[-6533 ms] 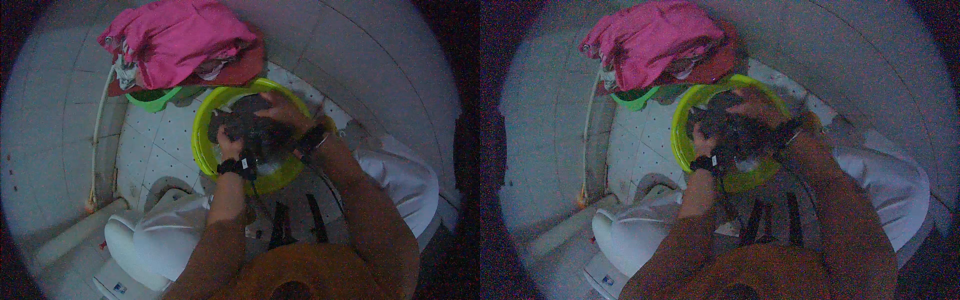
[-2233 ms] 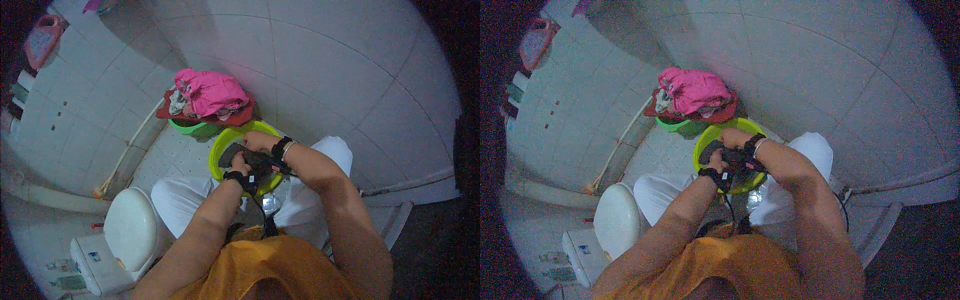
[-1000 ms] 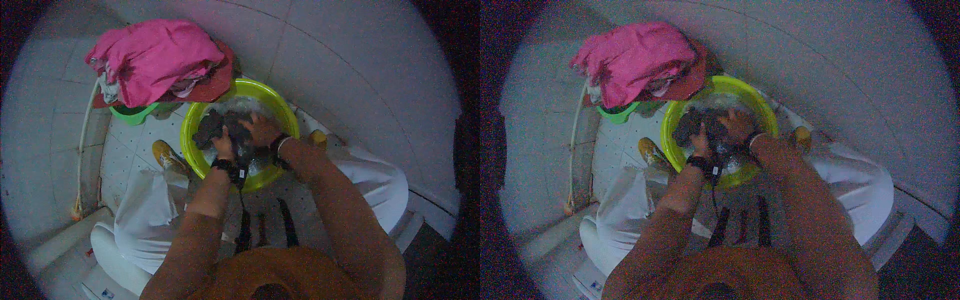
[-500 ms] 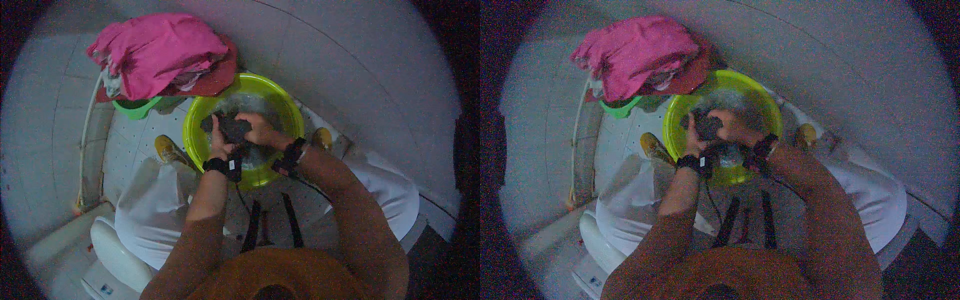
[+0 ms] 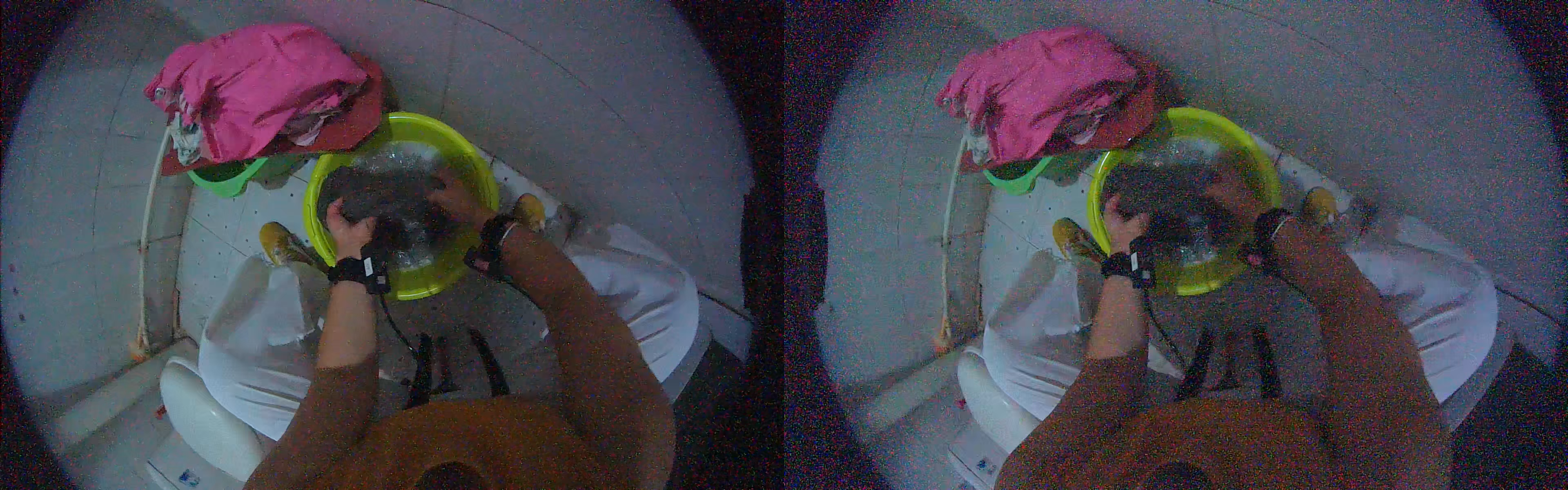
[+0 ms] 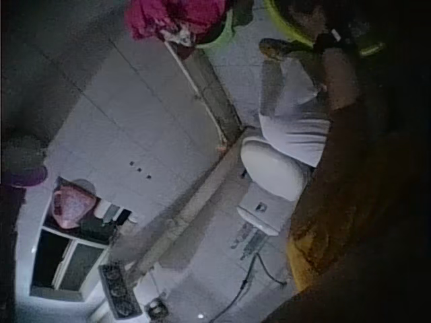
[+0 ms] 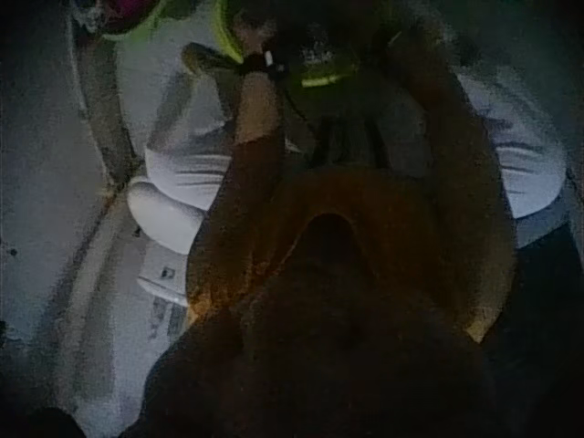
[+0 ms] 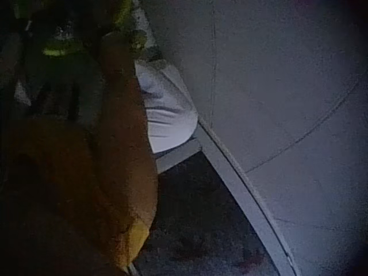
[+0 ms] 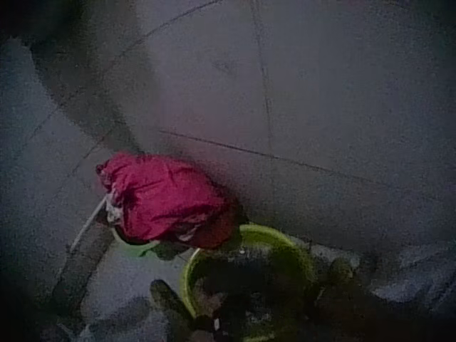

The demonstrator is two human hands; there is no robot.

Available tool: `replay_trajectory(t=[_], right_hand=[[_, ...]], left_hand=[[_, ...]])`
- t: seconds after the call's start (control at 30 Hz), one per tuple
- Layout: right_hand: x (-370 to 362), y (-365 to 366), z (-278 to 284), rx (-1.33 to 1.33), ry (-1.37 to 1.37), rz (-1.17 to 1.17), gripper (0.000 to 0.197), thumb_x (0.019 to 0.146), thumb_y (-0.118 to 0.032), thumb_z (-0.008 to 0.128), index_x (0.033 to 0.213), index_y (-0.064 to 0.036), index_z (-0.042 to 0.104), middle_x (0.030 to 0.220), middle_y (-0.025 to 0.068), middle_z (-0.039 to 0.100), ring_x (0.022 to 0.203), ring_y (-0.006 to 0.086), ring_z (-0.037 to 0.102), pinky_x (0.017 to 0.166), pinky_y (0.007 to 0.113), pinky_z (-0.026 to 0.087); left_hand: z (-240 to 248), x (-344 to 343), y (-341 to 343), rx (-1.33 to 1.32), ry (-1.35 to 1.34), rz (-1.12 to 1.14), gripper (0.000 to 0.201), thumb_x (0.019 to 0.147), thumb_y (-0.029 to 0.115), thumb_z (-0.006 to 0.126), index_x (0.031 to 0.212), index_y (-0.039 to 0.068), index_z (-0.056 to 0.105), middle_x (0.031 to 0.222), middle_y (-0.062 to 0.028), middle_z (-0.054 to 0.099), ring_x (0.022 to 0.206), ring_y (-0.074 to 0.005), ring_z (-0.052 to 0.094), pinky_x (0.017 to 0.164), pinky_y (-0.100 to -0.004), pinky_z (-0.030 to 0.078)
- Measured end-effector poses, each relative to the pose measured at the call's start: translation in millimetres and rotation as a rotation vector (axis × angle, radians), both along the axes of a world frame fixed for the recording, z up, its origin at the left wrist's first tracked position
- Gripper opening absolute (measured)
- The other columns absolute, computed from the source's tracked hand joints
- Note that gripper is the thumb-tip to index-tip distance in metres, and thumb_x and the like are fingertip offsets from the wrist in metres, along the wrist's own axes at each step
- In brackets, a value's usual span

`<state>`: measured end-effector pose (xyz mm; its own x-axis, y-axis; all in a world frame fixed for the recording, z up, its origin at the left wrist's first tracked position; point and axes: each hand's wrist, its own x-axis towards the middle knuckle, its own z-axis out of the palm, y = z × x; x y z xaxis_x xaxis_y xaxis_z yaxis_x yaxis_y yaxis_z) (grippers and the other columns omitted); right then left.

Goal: The person washes a piece of clothing by scrubbing and squeezing it by hand in a basin filled with soapy water.

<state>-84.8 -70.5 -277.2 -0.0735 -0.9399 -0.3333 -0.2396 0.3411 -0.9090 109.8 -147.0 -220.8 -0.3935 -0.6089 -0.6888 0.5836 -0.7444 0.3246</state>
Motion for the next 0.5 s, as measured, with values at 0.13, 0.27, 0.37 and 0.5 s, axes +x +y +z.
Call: replay_trajectory(t=[0.13, 0.27, 0.37, 0.5], right_hand=[[28, -20, 58, -0.617, -0.083, 0.223, 0.058, 0.064, -0.009, 0.061, 0.118, -0.0033, 0.04, 0.125, 0.0122, 0.034, 0.115, 0.025, 0.033, 0.097, 0.036, 0.025], [60, -12, 23, -0.816, 0.167, 0.096, 0.065, 0.062, -0.016, 0.063, 0.12, -0.0009, 0.038, 0.13, 0.0164, 0.028, 0.12, 0.0336, 0.025, 0.1, 0.04, 0.02], [90, -21, 31, -0.389, 0.261, -0.021, 0.07, 0.064, -0.018, 0.063, 0.124, -0.0032, 0.03, 0.126, 0.0195, 0.032, 0.118, 0.0338, 0.029, 0.099, 0.04, 0.022], [82, -42, 8, -0.422, -0.087, -0.31, 0.066, 0.066, -0.017, 0.061, 0.124, -0.0063, 0.031, 0.117, 0.0205, 0.042, 0.111, 0.0338, 0.037, 0.095, 0.037, 0.029]], left_hand=[[-36, 6, 5, -0.222, -0.269, -0.116, 0.037, 0.082, 0.022, 0.041, 0.116, 0.006, 0.038, 0.115, -0.0095, 0.045, 0.102, -0.0261, 0.046, 0.09, -0.0393, 0.036], [-49, -8, 29, -0.261, 0.256, -0.096, 0.04, 0.088, 0.022, 0.037, 0.125, 0.008, 0.027, 0.122, -0.0087, 0.038, 0.105, -0.0243, 0.044, 0.092, -0.0373, 0.034], [-69, 7, 26, -0.481, 0.093, -0.139, 0.036, 0.087, 0.024, 0.04, 0.121, 0.01, 0.036, 0.116, -0.0079, 0.044, 0.103, -0.0231, 0.045, 0.093, -0.0367, 0.032], [-33, -23, 21, 0.056, -0.038, 0.044, 0.031, 0.086, 0.026, 0.041, 0.112, 0.01, 0.045, 0.109, -0.0066, 0.049, 0.101, -0.0221, 0.046, 0.094, -0.037, 0.031]])
